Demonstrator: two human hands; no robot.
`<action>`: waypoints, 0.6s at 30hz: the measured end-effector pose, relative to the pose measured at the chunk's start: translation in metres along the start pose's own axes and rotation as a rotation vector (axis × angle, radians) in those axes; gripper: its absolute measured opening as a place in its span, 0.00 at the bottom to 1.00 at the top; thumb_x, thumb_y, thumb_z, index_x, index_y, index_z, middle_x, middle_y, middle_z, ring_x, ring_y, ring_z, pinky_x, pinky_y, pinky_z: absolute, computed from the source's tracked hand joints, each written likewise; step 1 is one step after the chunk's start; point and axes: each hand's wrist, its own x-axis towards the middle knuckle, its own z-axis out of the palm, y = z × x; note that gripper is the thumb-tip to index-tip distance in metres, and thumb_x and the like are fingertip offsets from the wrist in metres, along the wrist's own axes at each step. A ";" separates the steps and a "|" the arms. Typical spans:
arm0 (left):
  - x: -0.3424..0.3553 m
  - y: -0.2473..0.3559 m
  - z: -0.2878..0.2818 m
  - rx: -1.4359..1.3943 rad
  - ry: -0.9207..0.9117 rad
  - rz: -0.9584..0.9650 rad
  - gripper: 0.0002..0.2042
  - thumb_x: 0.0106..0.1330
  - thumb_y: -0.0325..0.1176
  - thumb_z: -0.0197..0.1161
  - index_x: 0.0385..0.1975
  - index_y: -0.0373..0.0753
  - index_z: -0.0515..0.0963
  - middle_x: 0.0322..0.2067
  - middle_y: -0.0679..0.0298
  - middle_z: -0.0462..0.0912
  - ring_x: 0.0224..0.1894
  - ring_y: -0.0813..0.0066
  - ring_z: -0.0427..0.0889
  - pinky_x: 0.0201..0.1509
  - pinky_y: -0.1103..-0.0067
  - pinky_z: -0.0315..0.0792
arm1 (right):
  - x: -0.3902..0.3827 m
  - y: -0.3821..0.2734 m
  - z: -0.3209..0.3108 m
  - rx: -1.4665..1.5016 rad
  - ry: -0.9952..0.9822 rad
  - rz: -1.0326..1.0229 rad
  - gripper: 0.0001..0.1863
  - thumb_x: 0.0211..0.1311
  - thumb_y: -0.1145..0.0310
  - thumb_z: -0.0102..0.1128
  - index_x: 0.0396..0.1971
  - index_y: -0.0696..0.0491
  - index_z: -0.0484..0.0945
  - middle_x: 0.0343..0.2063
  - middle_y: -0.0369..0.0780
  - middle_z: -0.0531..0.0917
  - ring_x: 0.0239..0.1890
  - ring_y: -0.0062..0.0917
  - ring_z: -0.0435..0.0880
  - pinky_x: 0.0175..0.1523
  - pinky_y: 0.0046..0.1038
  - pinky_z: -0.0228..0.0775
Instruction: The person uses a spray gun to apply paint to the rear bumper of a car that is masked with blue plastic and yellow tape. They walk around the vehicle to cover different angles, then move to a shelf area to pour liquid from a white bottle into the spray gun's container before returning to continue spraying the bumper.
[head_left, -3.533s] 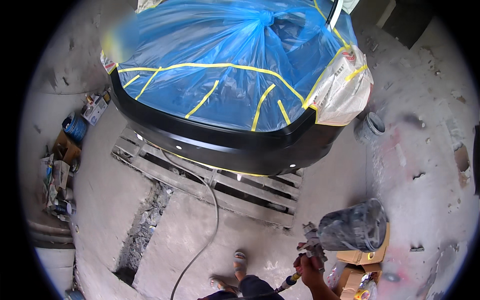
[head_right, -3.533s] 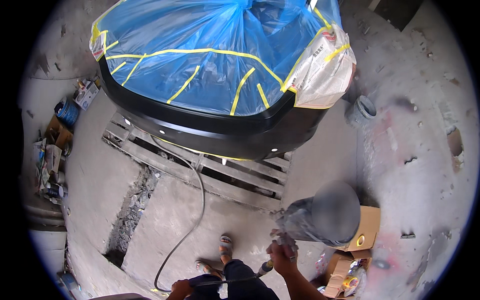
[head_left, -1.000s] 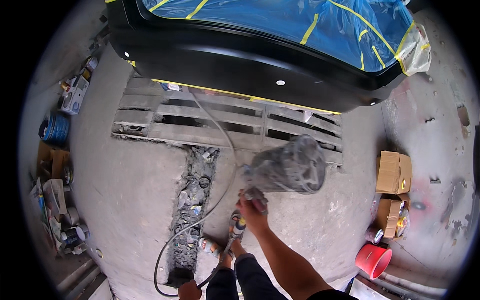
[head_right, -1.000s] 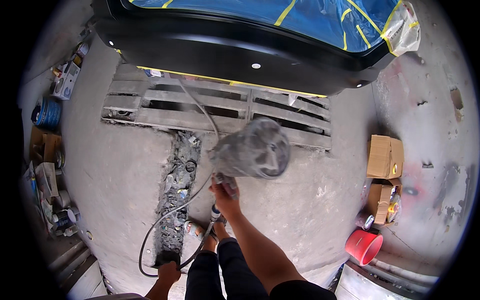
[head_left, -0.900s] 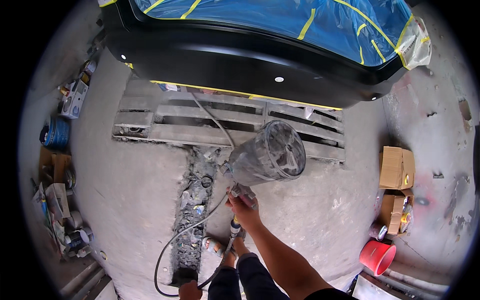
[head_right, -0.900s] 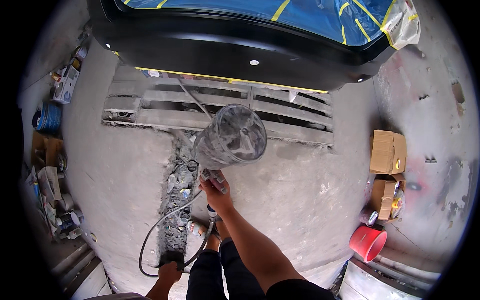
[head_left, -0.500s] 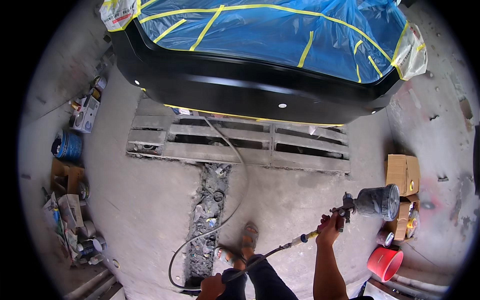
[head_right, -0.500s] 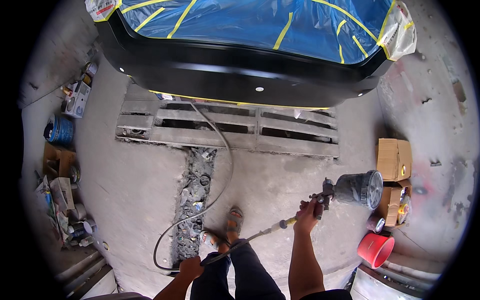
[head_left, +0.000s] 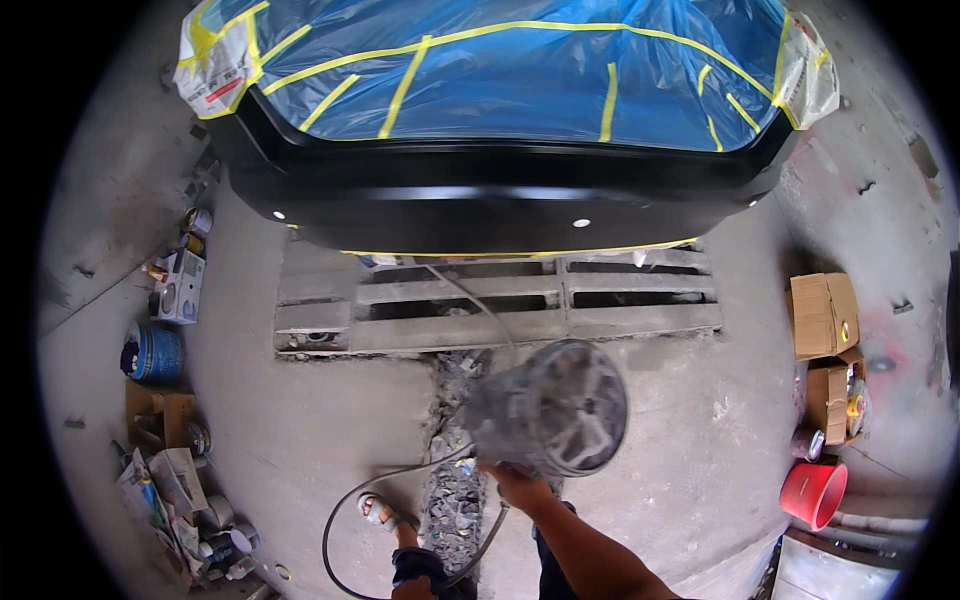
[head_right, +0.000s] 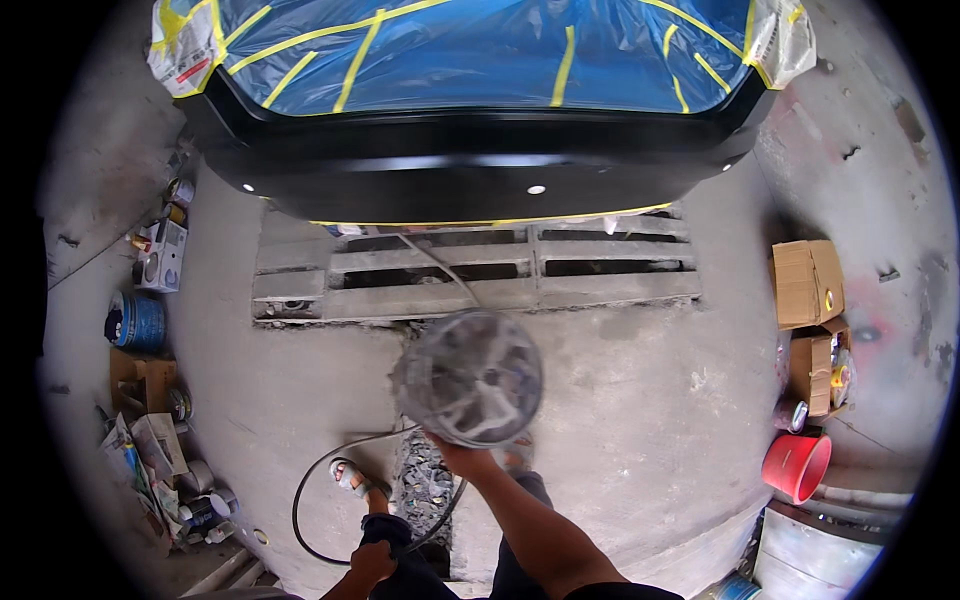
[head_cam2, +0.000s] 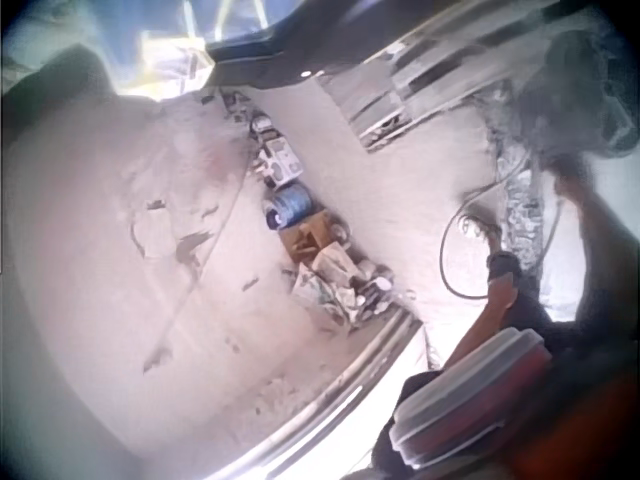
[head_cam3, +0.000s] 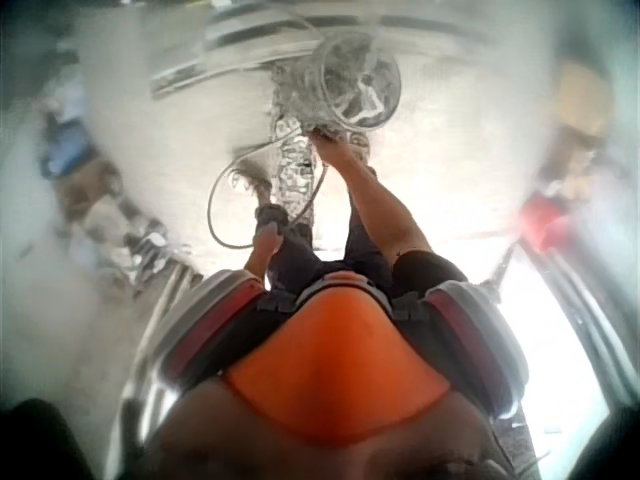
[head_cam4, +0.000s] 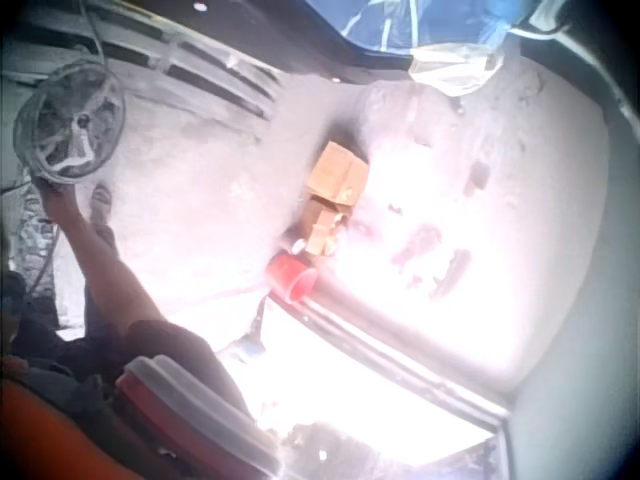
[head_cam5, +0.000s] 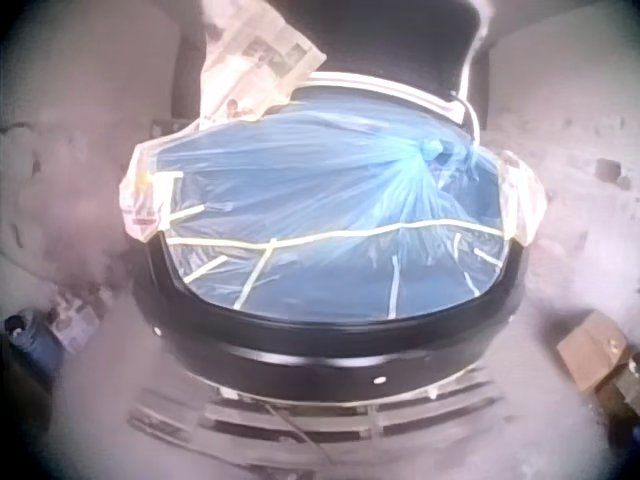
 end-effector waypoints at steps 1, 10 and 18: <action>0.006 -0.011 -0.003 0.009 0.015 0.011 0.12 0.51 0.42 0.60 0.32 0.43 0.76 0.28 0.53 0.81 0.35 0.52 0.81 0.42 0.61 0.74 | -0.001 0.011 0.008 0.091 0.039 0.205 0.16 0.59 0.61 0.59 0.46 0.48 0.76 0.47 0.43 0.77 0.54 0.37 0.72 0.60 0.35 0.59; 0.031 -0.129 -0.073 -0.067 0.065 0.156 0.11 0.53 0.41 0.57 0.32 0.43 0.75 0.27 0.54 0.81 0.33 0.53 0.82 0.39 0.61 0.74 | 0.027 -0.071 0.039 0.530 0.958 0.237 0.17 0.65 0.62 0.51 0.53 0.48 0.69 0.22 0.32 0.73 0.21 0.10 0.65 0.21 0.15 0.54; 0.028 -0.226 -0.077 0.034 -0.033 0.069 0.12 0.55 0.43 0.55 0.31 0.41 0.76 0.29 0.54 0.82 0.36 0.54 0.81 0.41 0.62 0.73 | 0.066 -0.078 0.247 0.104 0.373 -0.107 0.07 0.60 0.70 0.55 0.38 0.51 0.72 0.30 0.34 0.78 0.33 0.20 0.77 0.40 0.24 0.67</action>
